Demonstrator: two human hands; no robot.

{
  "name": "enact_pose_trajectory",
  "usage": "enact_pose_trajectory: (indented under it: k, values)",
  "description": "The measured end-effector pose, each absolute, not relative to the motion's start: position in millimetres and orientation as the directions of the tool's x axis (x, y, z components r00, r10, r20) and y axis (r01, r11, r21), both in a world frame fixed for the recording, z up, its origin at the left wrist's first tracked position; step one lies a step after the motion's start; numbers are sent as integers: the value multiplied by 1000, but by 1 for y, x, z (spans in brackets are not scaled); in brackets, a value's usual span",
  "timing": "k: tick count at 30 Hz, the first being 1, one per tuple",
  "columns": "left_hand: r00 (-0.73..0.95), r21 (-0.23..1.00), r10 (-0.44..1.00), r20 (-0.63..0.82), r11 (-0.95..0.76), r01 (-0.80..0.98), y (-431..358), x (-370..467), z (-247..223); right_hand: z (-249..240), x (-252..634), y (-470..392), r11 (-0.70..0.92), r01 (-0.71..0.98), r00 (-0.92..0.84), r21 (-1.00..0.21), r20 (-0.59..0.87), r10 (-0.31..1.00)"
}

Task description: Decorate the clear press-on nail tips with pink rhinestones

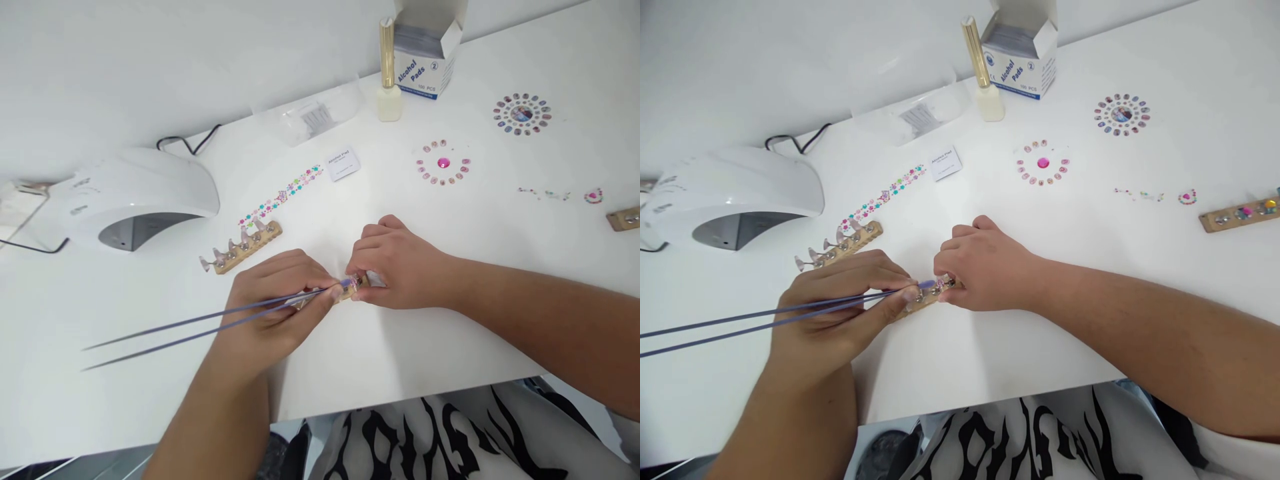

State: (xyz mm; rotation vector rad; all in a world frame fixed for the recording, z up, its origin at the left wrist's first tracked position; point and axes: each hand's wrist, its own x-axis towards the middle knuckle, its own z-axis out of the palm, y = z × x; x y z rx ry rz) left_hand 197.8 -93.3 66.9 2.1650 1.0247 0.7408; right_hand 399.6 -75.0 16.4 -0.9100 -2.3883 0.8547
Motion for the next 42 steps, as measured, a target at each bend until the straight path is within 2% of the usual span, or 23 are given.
enact_pose_trajectory:
  k: [11, 30, 37, 42]
  values:
    - [560, 673, 817, 137, -492, 552, -93, 200, 66, 16, 401, -75, 598, 422, -687, -681, 190, 701]
    - [520, 665, 838, 166, -484, 568, -93, 199, 62, 15, 399, -75, 606, 429, -690, -670, 190, 699]
    - [362, 728, 888, 284, -445, 522, -92, 192, 67, 14, 400, -74, 578, 428, -689, -695, 163, 706]
    - [351, 731, 888, 296, -447, 515, -91, 188, 66, 17, 402, -73, 544, 434, -693, -718, 119, 711]
